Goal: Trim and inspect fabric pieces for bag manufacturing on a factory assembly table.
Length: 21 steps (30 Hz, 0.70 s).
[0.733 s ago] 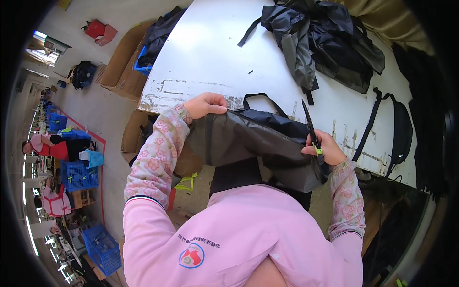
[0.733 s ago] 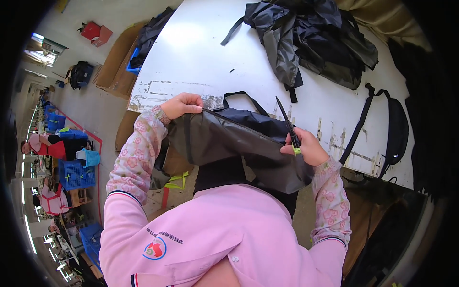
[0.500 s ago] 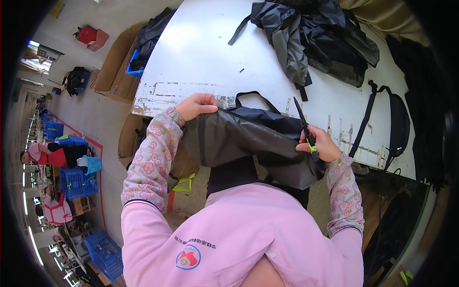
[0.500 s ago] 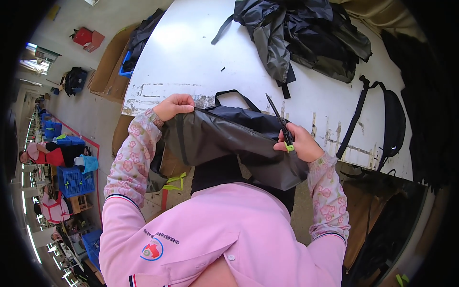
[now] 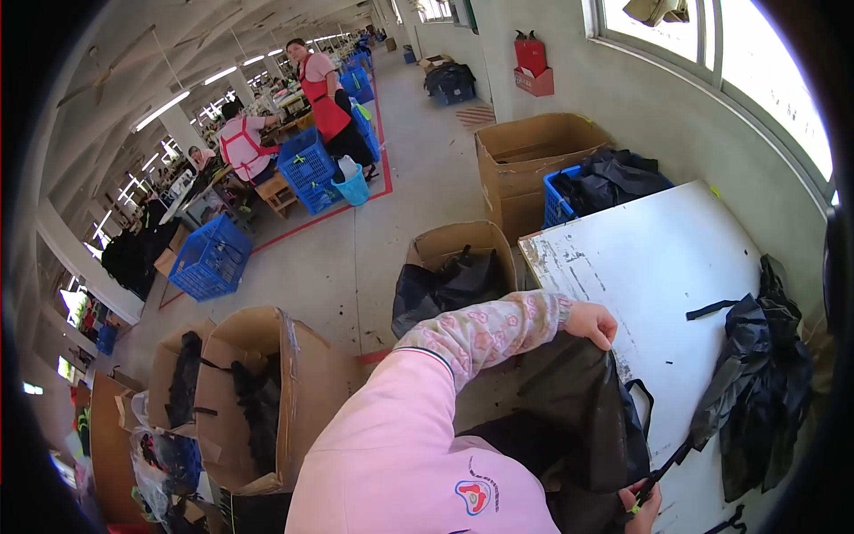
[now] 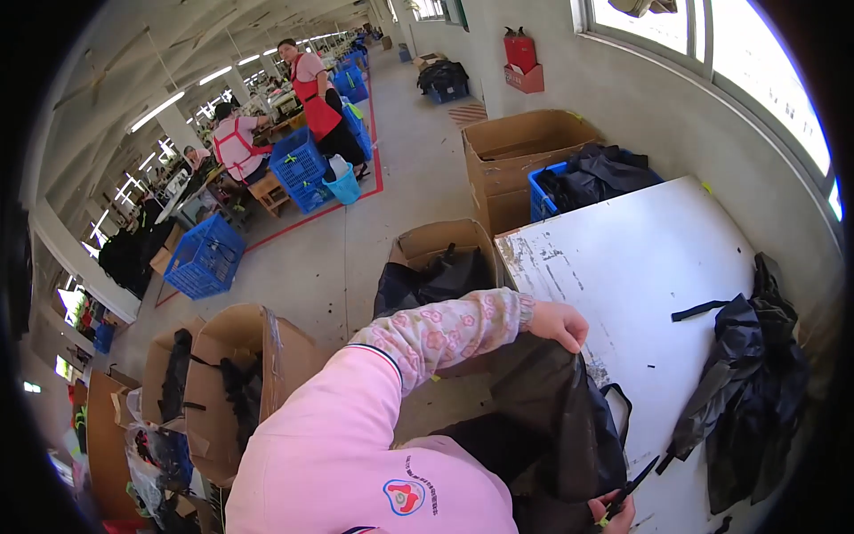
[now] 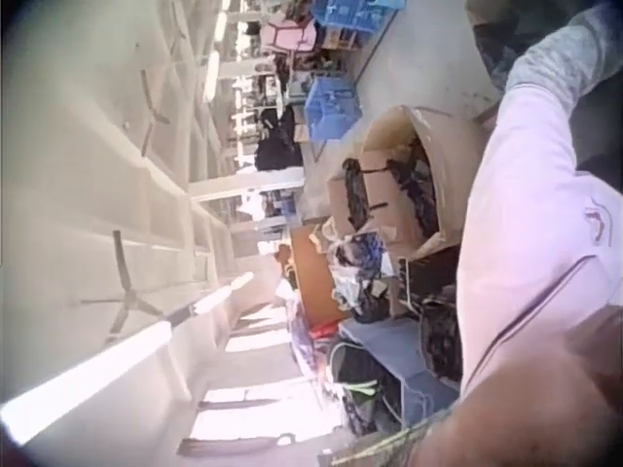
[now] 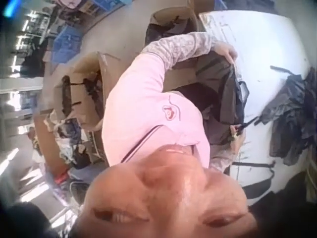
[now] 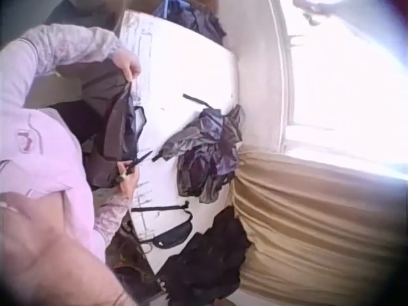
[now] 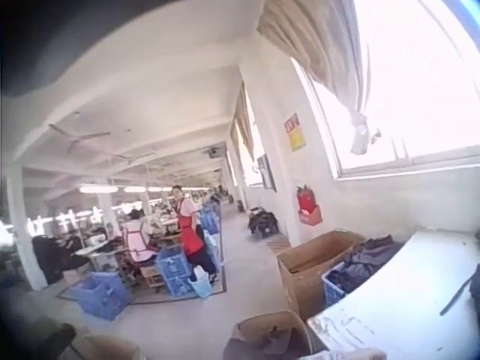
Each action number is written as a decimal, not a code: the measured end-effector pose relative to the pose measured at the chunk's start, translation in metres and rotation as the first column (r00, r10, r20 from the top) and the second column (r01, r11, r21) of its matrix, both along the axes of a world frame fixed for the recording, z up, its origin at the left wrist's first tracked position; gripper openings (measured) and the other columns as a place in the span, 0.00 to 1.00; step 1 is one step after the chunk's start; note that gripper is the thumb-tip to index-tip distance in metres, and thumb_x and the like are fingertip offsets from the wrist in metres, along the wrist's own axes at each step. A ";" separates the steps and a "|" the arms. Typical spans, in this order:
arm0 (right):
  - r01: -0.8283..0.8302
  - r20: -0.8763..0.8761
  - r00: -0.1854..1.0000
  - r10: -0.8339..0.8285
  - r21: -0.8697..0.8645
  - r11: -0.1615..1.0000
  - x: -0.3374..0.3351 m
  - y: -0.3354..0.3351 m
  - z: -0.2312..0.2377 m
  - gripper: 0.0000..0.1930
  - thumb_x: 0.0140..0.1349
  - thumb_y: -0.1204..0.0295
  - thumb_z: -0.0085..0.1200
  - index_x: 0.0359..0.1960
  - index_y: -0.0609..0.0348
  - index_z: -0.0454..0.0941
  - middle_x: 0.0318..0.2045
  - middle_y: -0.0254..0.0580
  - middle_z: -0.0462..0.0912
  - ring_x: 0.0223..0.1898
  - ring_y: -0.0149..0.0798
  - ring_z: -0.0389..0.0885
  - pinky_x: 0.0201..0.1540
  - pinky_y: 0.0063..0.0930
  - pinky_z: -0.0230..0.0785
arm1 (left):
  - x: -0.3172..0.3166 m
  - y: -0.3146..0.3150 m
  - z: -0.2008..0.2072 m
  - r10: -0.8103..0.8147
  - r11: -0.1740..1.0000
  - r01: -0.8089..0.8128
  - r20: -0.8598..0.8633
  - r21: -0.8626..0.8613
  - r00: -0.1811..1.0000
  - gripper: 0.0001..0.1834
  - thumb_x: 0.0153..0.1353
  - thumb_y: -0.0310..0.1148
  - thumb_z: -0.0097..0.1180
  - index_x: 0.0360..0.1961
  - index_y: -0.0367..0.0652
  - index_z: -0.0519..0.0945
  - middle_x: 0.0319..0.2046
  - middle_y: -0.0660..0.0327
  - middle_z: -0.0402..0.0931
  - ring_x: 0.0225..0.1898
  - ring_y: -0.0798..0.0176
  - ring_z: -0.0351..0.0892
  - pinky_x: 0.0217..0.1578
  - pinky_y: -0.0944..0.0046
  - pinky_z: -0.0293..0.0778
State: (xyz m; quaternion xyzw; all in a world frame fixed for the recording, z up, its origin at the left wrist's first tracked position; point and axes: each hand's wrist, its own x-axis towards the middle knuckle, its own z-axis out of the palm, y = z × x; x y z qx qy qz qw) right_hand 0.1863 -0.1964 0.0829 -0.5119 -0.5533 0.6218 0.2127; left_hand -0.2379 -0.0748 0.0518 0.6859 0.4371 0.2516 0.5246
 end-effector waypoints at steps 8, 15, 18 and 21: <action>0.155 -0.006 0.988 -0.155 0.121 0.980 0.006 0.017 -0.019 0.12 0.56 0.71 0.66 0.36 0.58 0.73 0.25 0.28 0.69 0.22 0.23 0.66 0.22 0.17 0.57 | -0.179 -0.062 0.104 0.583 0.773 -0.602 0.149 0.200 0.799 0.06 0.61 0.32 0.60 0.33 0.42 0.79 0.30 0.71 0.77 0.33 0.79 0.72 0.38 0.75 0.69; 0.227 -0.007 0.974 -0.226 0.042 0.973 0.019 0.015 -0.017 0.13 0.57 0.70 0.65 0.37 0.61 0.74 0.23 0.31 0.72 0.23 0.25 0.68 0.23 0.19 0.58 | -0.285 -0.158 0.148 0.861 -0.190 -0.902 0.507 0.388 0.037 0.08 0.59 0.32 0.61 0.30 0.40 0.78 0.26 0.69 0.76 0.29 0.76 0.71 0.33 0.73 0.67; 0.301 0.000 0.952 -0.306 0.180 0.936 0.030 0.016 -0.041 0.15 0.53 0.69 0.67 0.34 0.58 0.72 0.23 0.30 0.71 0.24 0.26 0.68 0.26 0.20 0.61 | -0.293 -0.151 0.107 0.914 -0.205 -0.875 0.406 0.439 -0.011 0.09 0.59 0.34 0.62 0.28 0.39 0.78 0.24 0.68 0.75 0.27 0.75 0.70 0.31 0.71 0.67; 0.286 -0.001 0.955 -0.296 0.261 0.922 0.025 0.017 -0.047 0.14 0.52 0.75 0.65 0.34 0.57 0.69 0.25 0.27 0.70 0.26 0.25 0.67 0.31 0.18 0.61 | -0.301 -0.165 0.035 0.903 0.430 -0.810 -0.198 0.398 0.382 0.12 0.58 0.39 0.62 0.29 0.40 0.80 0.22 0.67 0.75 0.25 0.76 0.69 0.27 0.72 0.65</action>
